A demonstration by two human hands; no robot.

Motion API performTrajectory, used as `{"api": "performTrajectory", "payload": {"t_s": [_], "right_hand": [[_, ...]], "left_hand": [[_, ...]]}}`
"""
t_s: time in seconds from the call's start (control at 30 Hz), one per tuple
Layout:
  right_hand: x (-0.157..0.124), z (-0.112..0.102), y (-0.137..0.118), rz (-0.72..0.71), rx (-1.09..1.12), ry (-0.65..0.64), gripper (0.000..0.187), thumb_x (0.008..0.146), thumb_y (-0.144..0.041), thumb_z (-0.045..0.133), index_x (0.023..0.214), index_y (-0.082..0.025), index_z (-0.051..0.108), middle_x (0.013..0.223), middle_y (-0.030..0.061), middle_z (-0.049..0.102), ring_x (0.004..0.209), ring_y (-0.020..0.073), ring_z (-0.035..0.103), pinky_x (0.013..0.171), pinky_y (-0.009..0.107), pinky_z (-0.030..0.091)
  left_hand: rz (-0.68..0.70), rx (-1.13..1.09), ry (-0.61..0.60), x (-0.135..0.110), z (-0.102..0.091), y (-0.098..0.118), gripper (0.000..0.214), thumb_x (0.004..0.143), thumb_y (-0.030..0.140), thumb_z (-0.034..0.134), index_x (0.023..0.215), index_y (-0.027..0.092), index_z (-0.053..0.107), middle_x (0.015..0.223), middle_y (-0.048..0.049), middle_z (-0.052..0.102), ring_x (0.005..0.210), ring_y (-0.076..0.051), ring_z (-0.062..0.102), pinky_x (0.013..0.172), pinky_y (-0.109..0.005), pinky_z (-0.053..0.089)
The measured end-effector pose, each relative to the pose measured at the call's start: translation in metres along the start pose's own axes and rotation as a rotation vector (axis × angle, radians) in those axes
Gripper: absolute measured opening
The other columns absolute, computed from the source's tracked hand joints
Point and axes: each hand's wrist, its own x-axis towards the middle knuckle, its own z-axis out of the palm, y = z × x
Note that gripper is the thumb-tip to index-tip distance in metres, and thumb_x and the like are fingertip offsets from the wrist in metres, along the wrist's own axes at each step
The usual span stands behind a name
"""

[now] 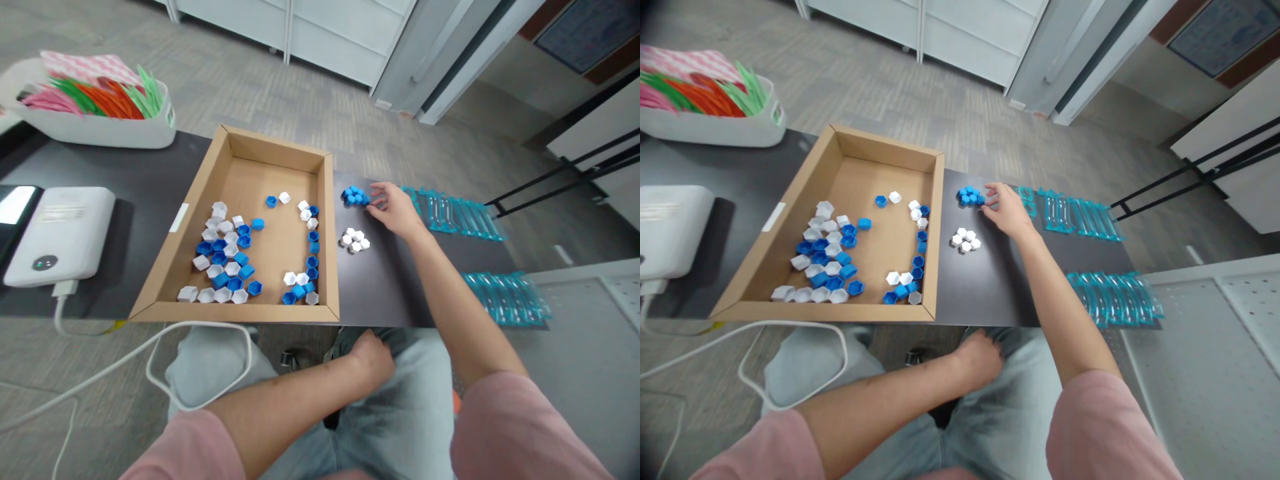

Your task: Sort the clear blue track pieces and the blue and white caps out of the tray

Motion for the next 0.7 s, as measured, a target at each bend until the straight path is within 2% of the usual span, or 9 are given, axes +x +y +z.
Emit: {"api": "performTrajectory", "payload": {"t_s": [0.1, 0.2, 0.3, 0.37, 0.43, 0.5, 0.6, 0.7], "right_hand": [[-0.007, -0.005, -0.012, -0.018, 0.013, 0.068, 0.059, 0.093, -0.034, 0.081, 0.15, -0.025, 0.075, 0.143, 0.0181, 0.081, 0.102, 0.0302, 0.083, 0.089, 0.048, 0.071], [-0.017, -0.018, -0.046, -0.121, 0.006, 0.088, 0.047, 0.099, -0.038, 0.078, 0.145, -0.028, 0.079, 0.133, 0.0135, 0.084, 0.099, 0.028, 0.08, 0.091, 0.046, 0.068], [-0.024, -0.028, -0.101, -0.304, -0.002, -0.017, 0.036, 0.107, -0.039, 0.074, 0.141, -0.03, 0.082, 0.127, 0.0091, 0.084, 0.101, 0.0272, 0.077, 0.095, 0.045, 0.063], [-0.024, -0.028, -0.141, -0.441, -0.058, -0.163, 0.028, 0.11, -0.037, 0.072, 0.133, -0.029, 0.086, 0.123, 0.0088, 0.085, 0.104, 0.0287, 0.075, 0.099, 0.045, 0.058], [-0.02, -0.021, -0.175, -0.55, -0.163, -0.3, 0.02, 0.109, -0.033, 0.074, 0.122, -0.028, 0.089, 0.116, 0.0093, 0.085, 0.111, 0.0318, 0.073, 0.102, 0.046, 0.053], [-0.014, -0.01, -0.197, -0.612, -0.279, -0.388, 0.013, 0.106, -0.03, 0.079, 0.112, -0.027, 0.09, 0.111, 0.0103, 0.086, 0.116, 0.0345, 0.07, 0.105, 0.046, 0.049], [-0.007, 0.012, -0.211, -0.594, -0.409, -0.441, 0.003, 0.1, -0.024, 0.087, 0.1, -0.026, 0.089, 0.106, 0.0113, 0.087, 0.117, 0.0359, 0.072, 0.109, 0.048, 0.044], [-0.005, 0.029, -0.212, -0.553, -0.519, -0.454, 0.007, 0.097, -0.024, 0.089, 0.091, -0.024, 0.089, 0.099, 0.0117, 0.087, 0.111, 0.0357, 0.076, 0.112, 0.052, 0.043]], "left_hand": [[0.001, -0.005, -0.001, 0.001, 0.001, 0.001, 0.035, 0.117, 0.015, 0.061, 0.13, 0.01, 0.093, 0.123, -0.0271, 0.088, 0.107, -0.028, 0.083, 0.084, -0.038, 0.041], [-0.001, -0.013, 0.001, 0.002, 0.001, 0.001, 0.034, 0.116, 0.013, 0.063, 0.13, 0.01, 0.093, 0.123, -0.0281, 0.088, 0.106, -0.029, 0.082, 0.083, -0.038, 0.041], [0.006, -0.023, 0.0, 0.002, 0.002, 0.002, 0.032, 0.114, 0.012, 0.066, 0.128, 0.011, 0.094, 0.121, -0.0287, 0.088, 0.107, -0.029, 0.082, 0.083, -0.039, 0.042], [0.0, -0.031, -0.01, 0.002, 0.002, 0.002, 0.029, 0.111, 0.011, 0.069, 0.125, 0.011, 0.095, 0.119, -0.0278, 0.088, 0.105, -0.029, 0.081, 0.083, -0.039, 0.043], [-0.016, -0.036, -0.022, 0.003, 0.003, 0.002, 0.03, 0.109, 0.008, 0.069, 0.124, 0.011, 0.095, 0.12, -0.0264, 0.089, 0.102, -0.029, 0.081, 0.083, -0.039, 0.044], [-0.033, -0.045, -0.027, 0.004, 0.004, 0.002, 0.033, 0.109, 0.007, 0.066, 0.124, 0.012, 0.095, 0.123, -0.0248, 0.09, 0.102, -0.028, 0.08, 0.084, -0.04, 0.046], [-0.048, -0.066, -0.006, 0.005, 0.005, 0.002, 0.039, 0.111, 0.006, 0.059, 0.126, 0.011, 0.095, 0.126, -0.0246, 0.09, 0.109, -0.03, 0.08, 0.093, -0.043, 0.051], [-0.066, -0.089, 0.028, 0.004, 0.007, 0.0, 0.044, 0.109, 0.003, 0.059, 0.131, 0.013, 0.095, 0.128, -0.0241, 0.09, 0.116, -0.032, 0.081, 0.099, -0.046, 0.053]]}}
